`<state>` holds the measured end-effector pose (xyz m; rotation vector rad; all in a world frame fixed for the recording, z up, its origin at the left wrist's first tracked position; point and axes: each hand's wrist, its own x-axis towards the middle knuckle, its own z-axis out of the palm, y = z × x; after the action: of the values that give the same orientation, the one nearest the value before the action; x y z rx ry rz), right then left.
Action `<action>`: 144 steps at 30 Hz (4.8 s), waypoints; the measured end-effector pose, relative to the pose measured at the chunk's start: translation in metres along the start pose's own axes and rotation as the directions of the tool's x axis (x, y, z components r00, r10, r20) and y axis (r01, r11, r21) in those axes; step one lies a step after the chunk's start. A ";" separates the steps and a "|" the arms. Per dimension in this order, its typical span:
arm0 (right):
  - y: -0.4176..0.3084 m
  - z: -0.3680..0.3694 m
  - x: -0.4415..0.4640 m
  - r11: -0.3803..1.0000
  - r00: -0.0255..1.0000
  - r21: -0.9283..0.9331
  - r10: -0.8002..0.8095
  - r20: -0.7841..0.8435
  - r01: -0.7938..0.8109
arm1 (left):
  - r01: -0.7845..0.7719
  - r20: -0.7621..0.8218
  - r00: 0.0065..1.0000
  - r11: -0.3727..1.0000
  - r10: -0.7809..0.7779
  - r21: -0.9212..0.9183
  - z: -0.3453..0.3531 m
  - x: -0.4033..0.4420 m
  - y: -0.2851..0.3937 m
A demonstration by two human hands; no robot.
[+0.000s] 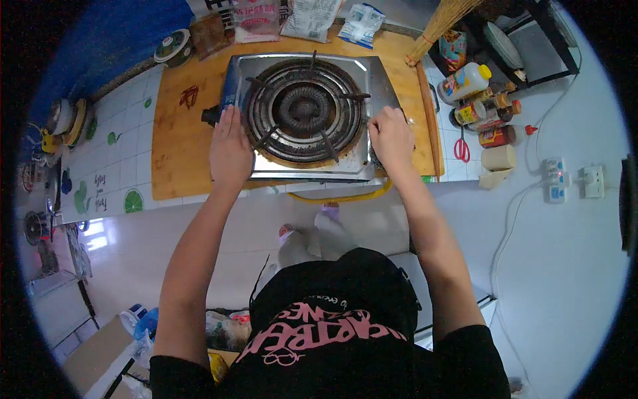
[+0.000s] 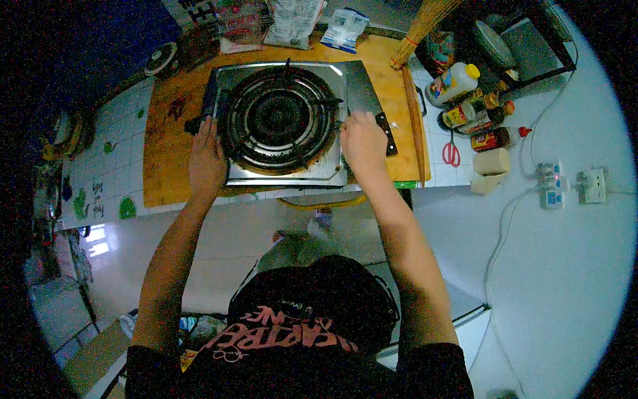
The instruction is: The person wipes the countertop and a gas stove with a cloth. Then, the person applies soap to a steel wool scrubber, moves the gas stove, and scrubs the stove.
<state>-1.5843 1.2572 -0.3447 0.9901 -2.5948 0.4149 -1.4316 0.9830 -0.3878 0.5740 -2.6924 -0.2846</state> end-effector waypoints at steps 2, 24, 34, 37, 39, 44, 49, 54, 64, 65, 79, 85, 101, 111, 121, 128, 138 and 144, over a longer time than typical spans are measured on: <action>-0.005 -0.001 -0.002 0.999 0.999 0.001 -0.034 -0.030 0.034 | 0.009 0.008 1.000 1.000 -0.009 -0.001 0.000 0.000 0.000; -0.034 -0.021 -0.036 0.989 0.972 -0.002 -0.148 0.183 0.151 | 0.009 -0.010 1.000 1.000 -0.009 -0.024 0.004 0.003 -0.001; -0.032 -0.008 -0.033 0.999 0.980 -0.008 0.038 0.194 -0.038 | 0.017 -0.016 1.000 1.000 -0.017 -0.014 0.001 0.002 0.002; -0.049 -0.015 -0.035 0.986 0.972 0.112 0.095 0.214 -0.120 | 0.017 -0.006 1.000 1.000 -0.017 -0.019 0.000 0.002 0.002; -0.030 -0.005 -0.021 0.971 0.971 0.153 0.154 0.185 -0.183 | -0.003 -0.020 1.000 1.000 0.003 -0.018 0.001 0.000 0.000; -0.028 -0.001 -0.024 0.960 0.969 0.152 0.223 0.106 -0.237 | -0.002 -0.019 1.000 1.000 0.001 -0.028 -0.001 -0.001 0.001; -0.030 -0.007 -0.031 0.983 0.980 0.091 0.150 0.132 -0.162 | -0.030 -0.040 0.999 1.000 0.030 0.007 0.002 0.000 0.000; -0.027 -0.003 -0.022 0.981 0.981 0.057 0.178 0.081 -0.183 | -0.009 0.009 1.000 0.999 0.008 0.035 0.005 0.003 -0.003; -0.034 -0.008 -0.026 0.989 0.984 -0.065 0.142 0.110 -0.136 | -0.009 -0.012 1.000 1.000 0.009 -0.005 0.003 0.001 -0.002; -0.045 -0.011 -0.038 0.998 0.991 0.006 0.062 0.116 -0.063 | -0.008 -0.009 1.000 1.000 0.008 0.005 0.003 0.002 -0.001; -0.039 -0.008 -0.035 0.993 0.991 0.088 0.064 0.121 -0.075 | -0.013 -0.023 1.000 1.000 0.012 -0.013 0.004 0.001 -0.003; -0.056 -0.011 -0.050 0.990 0.968 0.053 0.113 0.226 -0.128 | 0.003 -0.023 1.000 1.000 -0.003 -0.031 0.005 0.004 -0.001; -0.041 -0.013 -0.031 0.985 0.976 0.068 0.148 0.159 -0.160 | -0.027 -0.010 1.000 1.000 0.027 0.012 0.004 0.000 -0.001; -0.035 -0.003 -0.033 0.984 0.983 0.066 0.161 0.084 -0.166 | -0.027 -0.046 0.999 1.000 0.026 -0.009 0.003 -0.001 0.000; -0.024 -0.013 -0.008 0.982 0.977 0.012 0.186 0.104 -0.188 | -0.038 -0.029 0.999 0.999 0.039 0.017 0.005 0.000 -0.002; -0.035 -0.009 -0.039 0.993 0.994 0.104 0.045 0.104 -0.056 | -0.001 -0.003 1.000 1.000 0.001 0.016 0.009 0.002 -0.004; 0.010 0.008 0.026 0.998 0.999 0.048 0.044 -0.011 -0.043 | -0.012 -0.017 1.000 0.999 0.011 -0.036 0.006 0.001 -0.003; -0.005 -0.007 -0.030 0.987 0.985 0.158 -0.039 0.167 0.012 | 0.003 -0.009 1.000 1.000 -0.003 -0.025 0.003 0.003 0.000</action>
<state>-1.5580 1.2740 -0.3495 1.1569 -2.7311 0.5578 -1.4355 0.9819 -0.3894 0.5707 -2.6758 -0.3152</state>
